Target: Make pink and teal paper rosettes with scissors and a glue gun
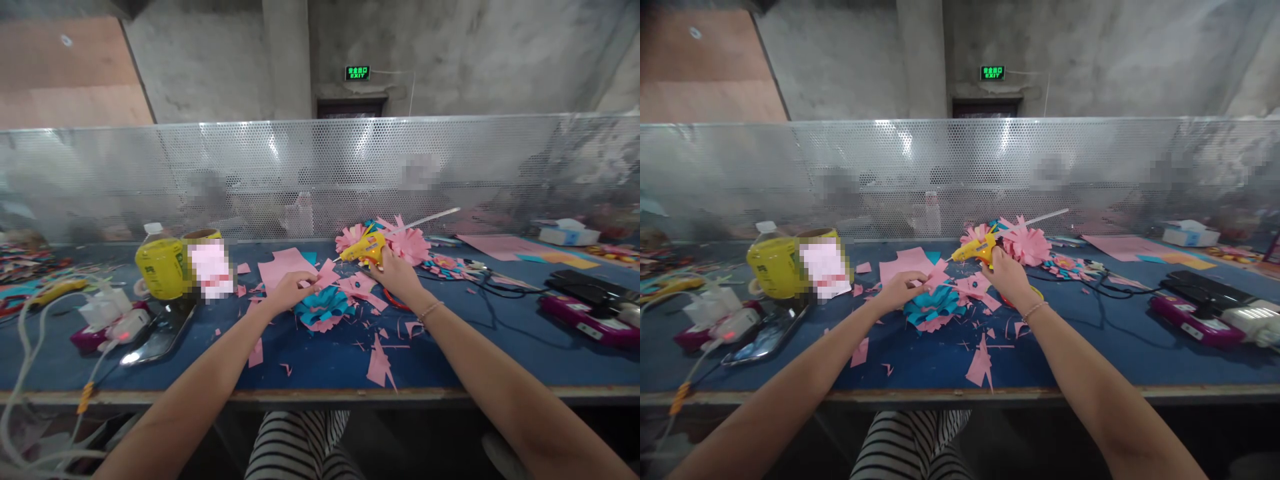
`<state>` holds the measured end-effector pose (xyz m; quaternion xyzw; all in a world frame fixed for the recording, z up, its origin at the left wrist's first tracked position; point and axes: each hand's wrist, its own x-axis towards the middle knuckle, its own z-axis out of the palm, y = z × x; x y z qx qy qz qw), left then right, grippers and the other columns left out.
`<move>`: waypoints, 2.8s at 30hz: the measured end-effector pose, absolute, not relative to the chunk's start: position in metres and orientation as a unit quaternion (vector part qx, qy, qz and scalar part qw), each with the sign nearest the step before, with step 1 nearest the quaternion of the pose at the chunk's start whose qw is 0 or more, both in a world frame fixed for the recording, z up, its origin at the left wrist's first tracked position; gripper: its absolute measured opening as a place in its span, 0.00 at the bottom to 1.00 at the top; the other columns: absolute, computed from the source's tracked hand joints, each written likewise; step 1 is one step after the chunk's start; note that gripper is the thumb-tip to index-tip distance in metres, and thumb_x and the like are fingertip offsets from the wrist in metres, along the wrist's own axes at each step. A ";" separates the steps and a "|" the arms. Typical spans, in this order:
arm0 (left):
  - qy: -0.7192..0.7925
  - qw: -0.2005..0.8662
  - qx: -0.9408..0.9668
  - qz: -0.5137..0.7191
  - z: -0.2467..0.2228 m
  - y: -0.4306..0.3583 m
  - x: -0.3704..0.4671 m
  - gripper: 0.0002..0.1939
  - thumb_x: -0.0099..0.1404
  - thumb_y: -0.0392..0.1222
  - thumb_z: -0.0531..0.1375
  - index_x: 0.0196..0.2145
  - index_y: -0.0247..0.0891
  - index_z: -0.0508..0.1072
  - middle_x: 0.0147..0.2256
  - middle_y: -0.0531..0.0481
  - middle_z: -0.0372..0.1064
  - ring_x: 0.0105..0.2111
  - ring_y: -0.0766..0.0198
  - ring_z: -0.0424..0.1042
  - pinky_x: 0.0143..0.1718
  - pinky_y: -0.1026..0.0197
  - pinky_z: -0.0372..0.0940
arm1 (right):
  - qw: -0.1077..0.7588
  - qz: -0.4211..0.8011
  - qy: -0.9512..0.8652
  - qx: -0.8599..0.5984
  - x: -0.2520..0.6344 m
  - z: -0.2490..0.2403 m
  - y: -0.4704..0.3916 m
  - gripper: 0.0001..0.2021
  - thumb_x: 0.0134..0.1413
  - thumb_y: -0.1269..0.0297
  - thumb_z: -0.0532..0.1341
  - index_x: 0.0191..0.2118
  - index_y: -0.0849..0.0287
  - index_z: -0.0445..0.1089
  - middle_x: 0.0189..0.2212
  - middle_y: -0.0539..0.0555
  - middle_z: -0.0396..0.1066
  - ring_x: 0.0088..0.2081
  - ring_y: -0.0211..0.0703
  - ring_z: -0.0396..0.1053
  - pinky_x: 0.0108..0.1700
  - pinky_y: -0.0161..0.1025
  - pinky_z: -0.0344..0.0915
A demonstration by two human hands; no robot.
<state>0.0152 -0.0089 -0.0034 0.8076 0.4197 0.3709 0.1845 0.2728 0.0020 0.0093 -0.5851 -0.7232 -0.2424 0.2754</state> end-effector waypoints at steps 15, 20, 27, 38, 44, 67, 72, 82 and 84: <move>0.390 0.205 0.788 0.429 -0.006 -0.004 0.013 0.11 0.52 0.44 0.57 0.31 0.36 0.64 0.30 0.52 0.65 0.28 0.69 0.66 0.27 0.67 0.61 | 0.291 -0.249 -0.706 -0.596 0.275 0.009 0.004 0.18 0.51 0.54 0.47 0.40 0.65 0.57 0.31 0.59 0.68 0.30 0.45 0.67 0.25 0.35 0.52; 0.387 0.266 0.755 0.458 -0.007 0.000 0.012 0.24 0.52 0.45 0.57 0.46 0.36 0.58 0.29 0.51 0.67 0.29 0.67 0.68 0.28 0.64 0.63 | 0.322 -0.254 -0.690 -0.596 0.279 0.007 0.007 0.22 0.49 0.50 0.48 0.41 0.65 0.57 0.31 0.60 0.68 0.31 0.47 0.67 0.27 0.37 0.54; 0.392 0.284 0.742 0.465 -0.011 0.007 0.010 0.23 0.51 0.47 0.58 0.42 0.33 0.65 0.32 0.46 0.69 0.30 0.63 0.69 0.30 0.61 0.65 | 0.321 -0.251 -0.691 -0.597 0.280 0.006 0.009 0.24 0.48 0.48 0.49 0.42 0.65 0.58 0.32 0.61 0.68 0.32 0.49 0.67 0.28 0.37 0.55; 0.387 0.256 0.753 0.466 -0.010 0.007 0.010 0.14 0.54 0.48 0.54 0.33 0.34 0.69 0.27 0.49 0.68 0.27 0.67 0.67 0.27 0.64 0.64 | 0.320 -0.249 -0.686 -0.604 0.278 0.007 0.008 0.24 0.46 0.49 0.50 0.41 0.66 0.59 0.29 0.61 0.69 0.29 0.49 0.67 0.26 0.37 0.54; 0.399 0.261 0.738 0.478 -0.011 0.009 0.011 0.14 0.53 0.49 0.55 0.30 0.34 0.68 0.25 0.50 0.68 0.25 0.68 0.66 0.25 0.65 0.64 | 0.327 -0.224 -0.693 -0.602 0.278 0.009 0.007 0.26 0.45 0.47 0.50 0.42 0.66 0.58 0.30 0.62 0.68 0.30 0.49 0.67 0.28 0.38 0.55; 0.427 0.157 0.764 0.457 -0.006 -0.005 0.019 0.11 0.53 0.46 0.54 0.26 0.35 0.68 0.23 0.51 0.67 0.24 0.68 0.66 0.26 0.66 0.62 | 0.351 -0.248 -0.715 -0.552 0.261 0.002 0.003 0.21 0.52 0.53 0.46 0.42 0.67 0.57 0.32 0.60 0.66 0.31 0.45 0.65 0.26 0.36 0.54; 0.424 0.166 0.759 0.465 -0.007 -0.005 0.019 0.12 0.53 0.47 0.54 0.26 0.35 0.68 0.22 0.52 0.66 0.23 0.69 0.65 0.24 0.67 0.61 | 0.337 -0.253 -0.719 -0.552 0.262 0.002 0.004 0.20 0.52 0.54 0.46 0.42 0.67 0.57 0.31 0.60 0.66 0.31 0.46 0.65 0.26 0.36 0.55; 0.426 0.170 0.755 0.468 -0.007 -0.005 0.019 0.11 0.53 0.47 0.54 0.25 0.35 0.68 0.22 0.52 0.65 0.21 0.70 0.64 0.21 0.69 0.60 | 0.330 -0.248 -0.724 -0.553 0.263 0.004 0.003 0.18 0.53 0.56 0.45 0.41 0.66 0.57 0.29 0.60 0.66 0.30 0.46 0.65 0.26 0.36 0.55; 0.429 0.171 0.754 0.468 -0.006 -0.006 0.019 0.11 0.53 0.46 0.55 0.25 0.35 0.68 0.22 0.52 0.65 0.21 0.70 0.64 0.21 0.69 0.60 | 0.322 -0.253 -0.723 -0.556 0.263 0.004 0.003 0.17 0.53 0.56 0.45 0.40 0.66 0.58 0.30 0.60 0.66 0.30 0.46 0.65 0.26 0.36 0.55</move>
